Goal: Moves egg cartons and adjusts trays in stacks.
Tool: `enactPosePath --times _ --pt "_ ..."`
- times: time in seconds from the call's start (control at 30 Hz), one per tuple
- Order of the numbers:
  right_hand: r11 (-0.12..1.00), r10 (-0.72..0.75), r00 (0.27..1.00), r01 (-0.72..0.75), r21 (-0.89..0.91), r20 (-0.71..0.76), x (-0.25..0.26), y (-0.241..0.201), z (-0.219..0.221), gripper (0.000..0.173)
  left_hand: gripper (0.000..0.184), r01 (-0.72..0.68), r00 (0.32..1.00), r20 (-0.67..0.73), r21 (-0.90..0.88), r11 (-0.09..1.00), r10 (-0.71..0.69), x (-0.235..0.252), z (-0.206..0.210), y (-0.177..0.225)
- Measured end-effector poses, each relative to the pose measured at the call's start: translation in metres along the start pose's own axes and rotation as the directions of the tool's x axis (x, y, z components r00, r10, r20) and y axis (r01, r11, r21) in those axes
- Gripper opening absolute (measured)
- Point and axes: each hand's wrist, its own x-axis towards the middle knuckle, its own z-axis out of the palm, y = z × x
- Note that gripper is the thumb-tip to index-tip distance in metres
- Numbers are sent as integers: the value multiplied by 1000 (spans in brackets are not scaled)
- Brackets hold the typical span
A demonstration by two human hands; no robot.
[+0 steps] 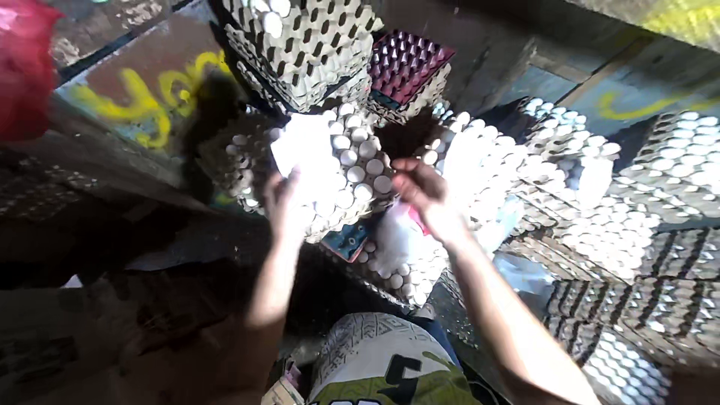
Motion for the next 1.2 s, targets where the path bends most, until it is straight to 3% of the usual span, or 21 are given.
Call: enactPosePath --times 0.07,0.1,0.17,0.23,0.33,0.47,0.53,0.6,0.67,0.73,0.83,0.93,1.0,1.1,1.2 --pt "996 28 998 -23 91 -53 -35 13 19 61 26 -90 970 227 3 996 87 -41 45 -26" --pt "990 41 986 -18 142 -159 -48 26 23 59 22 -127 928 351 -21 992 126 -56 67 -40" --pt "970 125 912 -31 239 -391 -75 53 13 33 18 -158 855 495 -30 987 152 -81 104 -68" --pt "962 203 837 -75 262 -507 -112 77 -22 15 13 -191 796 590 33 981 135 -102 134 -91" --pt "943 296 806 -162 291 -512 -181 107 -86 17 10 -197 672 739 109 974 54 -147 176 -121" --pt "935 311 780 -150 321 -543 -244 165 -175 17 9 -30 595 797 147 989 -100 -220 245 -153" --pt "913 402 671 -237 333 -624 -268 215 -231 19 14 22 522 827 230 973 -208 -249 287 -169" --pt "861 496 504 -394 323 -708 -283 277 -293 20 14 52 453 836 322 945 -310 -272 333 -189" --pt "799 518 398 -542 262 -757 -293 344 -358 20 11 41 422 821 407 912 -385 -292 383 -209" --pt "729 530 320 -645 229 -785 -293 408 -417 21 11 -17 418 812 454 891 -406 -305 436 -234" --pt "628 527 210 -749 211 -823 -273 479 -499 25 26 -207 385 799 562 801 -462 -312 521 -275" --pt "518 393 172 -853 63 -903 -247 529 -562 40 33 -266 353 769 628 731 -532 -323 597 -302" --pt "421 318 193 -906 -44 -928 -236 558 -585 48 39 -271 299 783 617 738 -545 -327 636 -322" --pt "324 318 293 -927 -187 -902 -229 582 -595 54 38 -247 360 814 555 795 -457 -332 701 -360" --pt "353 262 336 -906 -235 -905 -231 584 -591 46 35 -222 424 800 547 808 -425 -333 750 -395"
